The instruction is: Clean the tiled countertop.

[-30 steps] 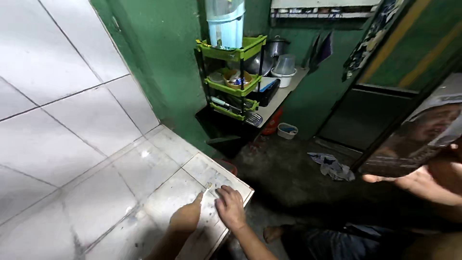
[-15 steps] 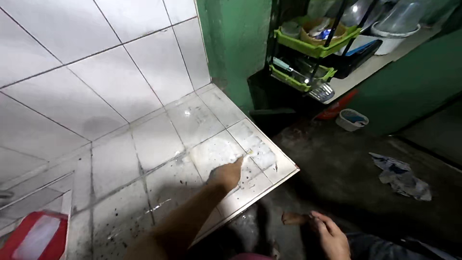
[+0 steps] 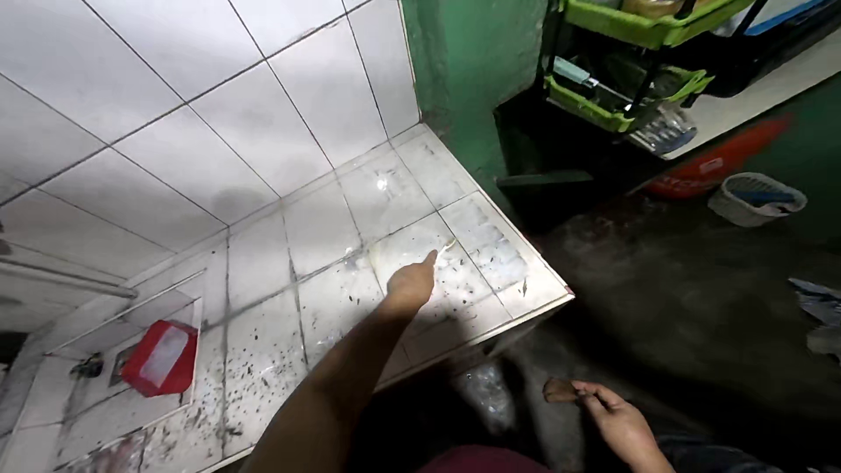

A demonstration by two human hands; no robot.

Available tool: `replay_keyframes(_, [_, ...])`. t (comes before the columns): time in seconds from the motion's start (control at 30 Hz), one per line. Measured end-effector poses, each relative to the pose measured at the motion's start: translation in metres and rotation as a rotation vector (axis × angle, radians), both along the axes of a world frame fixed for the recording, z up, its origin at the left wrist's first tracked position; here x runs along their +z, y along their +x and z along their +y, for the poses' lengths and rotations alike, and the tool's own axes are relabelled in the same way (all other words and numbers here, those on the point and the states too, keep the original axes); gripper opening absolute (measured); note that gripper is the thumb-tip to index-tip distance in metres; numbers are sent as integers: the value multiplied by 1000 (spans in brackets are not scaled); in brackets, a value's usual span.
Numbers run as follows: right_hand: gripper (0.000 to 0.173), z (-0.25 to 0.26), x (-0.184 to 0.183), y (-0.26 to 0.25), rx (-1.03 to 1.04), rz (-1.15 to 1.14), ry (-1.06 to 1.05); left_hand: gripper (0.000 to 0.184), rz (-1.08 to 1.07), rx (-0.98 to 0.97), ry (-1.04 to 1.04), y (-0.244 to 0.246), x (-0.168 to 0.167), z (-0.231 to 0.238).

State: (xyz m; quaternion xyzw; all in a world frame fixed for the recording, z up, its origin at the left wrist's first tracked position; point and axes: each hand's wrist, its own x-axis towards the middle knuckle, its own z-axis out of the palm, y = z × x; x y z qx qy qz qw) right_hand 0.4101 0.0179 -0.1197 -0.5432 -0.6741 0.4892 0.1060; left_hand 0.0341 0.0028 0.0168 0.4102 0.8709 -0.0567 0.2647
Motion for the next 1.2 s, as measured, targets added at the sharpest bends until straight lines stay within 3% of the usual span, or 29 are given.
replay_keyframes(0.1, [27,10,2,2,23,-12,-27,66,-49,-79,-7,48,-5,-24])
replay_keyframes(0.2, [28,17,-2,4,80,-34,-71,63,-75,-212,160,78,-48,-49])
replay_keyframes(0.3, [27,21,-2,-1,137,-66,-86,64,-80,-135,-27,53,-14,-24])
replay_keyframes(0.43, [27,31,8,-15,202,-110,-116,58,20,27,-22,35,-4,5])
replay_keyframes(0.63, [29,32,15,-20,278,-90,-151,64,-50,-125,74,92,-11,-50])
replay_keyframes(0.7, [30,33,19,-20,305,-105,-147,57,-26,-128,91,77,-10,-43])
replay_keyframes(0.8, [31,33,17,-19,350,-127,-142,63,3,0,-66,37,3,2])
replay_keyframes(0.9, [30,31,14,-18,369,-135,-131,56,88,107,-27,12,0,28])
replay_keyframes(0.97, [31,30,15,-15,374,-115,-93,58,69,108,-9,22,-2,26])
replay_keyframes(1.07, [31,31,16,-12,396,-82,-80,63,-87,19,18,72,-3,-15])
replay_keyframes(1.13, [33,35,13,-11,406,-70,-97,61,-97,-55,31,102,-7,-42])
replay_keyframes(1.2, [34,41,15,-12,402,-72,-96,58,-68,-117,-28,102,-4,-45])
